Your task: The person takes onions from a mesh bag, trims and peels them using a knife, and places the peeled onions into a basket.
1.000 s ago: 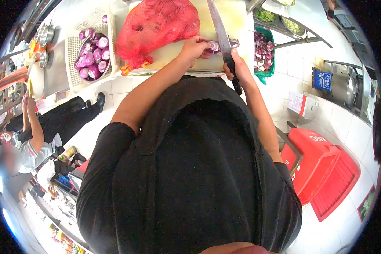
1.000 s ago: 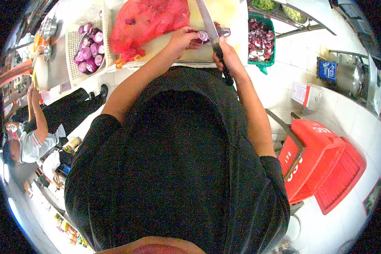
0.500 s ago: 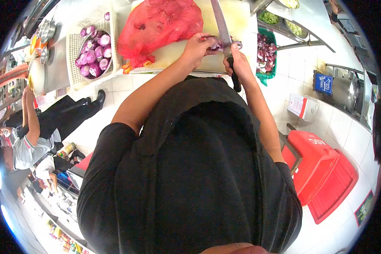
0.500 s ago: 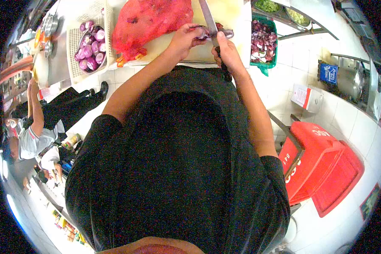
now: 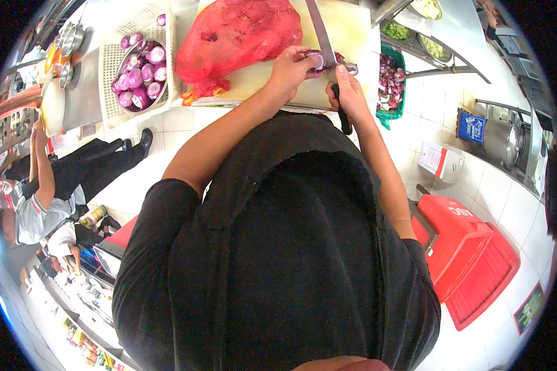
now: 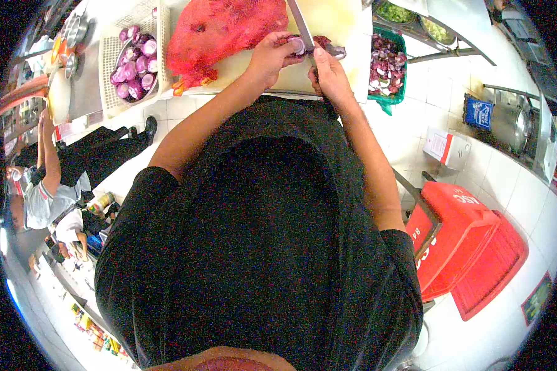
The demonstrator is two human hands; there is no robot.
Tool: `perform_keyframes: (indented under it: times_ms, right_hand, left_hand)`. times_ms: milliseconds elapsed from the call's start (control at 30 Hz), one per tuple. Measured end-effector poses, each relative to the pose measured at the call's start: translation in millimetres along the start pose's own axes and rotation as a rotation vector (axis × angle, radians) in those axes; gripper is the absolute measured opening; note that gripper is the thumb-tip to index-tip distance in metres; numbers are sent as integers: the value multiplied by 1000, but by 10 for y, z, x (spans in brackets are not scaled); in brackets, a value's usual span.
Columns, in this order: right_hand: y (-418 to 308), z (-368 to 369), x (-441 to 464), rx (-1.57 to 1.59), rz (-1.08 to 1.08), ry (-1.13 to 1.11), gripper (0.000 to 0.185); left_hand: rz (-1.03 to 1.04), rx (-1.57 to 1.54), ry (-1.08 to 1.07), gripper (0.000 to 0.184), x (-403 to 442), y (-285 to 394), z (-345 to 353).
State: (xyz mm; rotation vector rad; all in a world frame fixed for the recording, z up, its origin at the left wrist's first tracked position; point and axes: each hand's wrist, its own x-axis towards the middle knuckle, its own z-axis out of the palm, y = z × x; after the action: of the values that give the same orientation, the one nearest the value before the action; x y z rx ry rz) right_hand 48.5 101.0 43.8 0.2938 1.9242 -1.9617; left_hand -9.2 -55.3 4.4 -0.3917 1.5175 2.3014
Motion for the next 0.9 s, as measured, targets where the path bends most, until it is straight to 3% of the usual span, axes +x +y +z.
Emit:
perform_keyframes:
  times_ms: [300,433,700,900]
  right_hand:
    - [87,-28,77,-104,15,138,56]
    - [185,-73,175,-129,60,188,57]
    - [304,86,119,-204,-204,164,47]
    - [225,-79,177,-110,96,205,58]
  left_hand:
    - [54,120,-22,36,-5,-28,-55]
    - [-23,178,-51,36,3,-100,-123]
    - [-6,126,-58,35,7,-100,-120]
    - [46,320,-152,40,4,-111,-142]
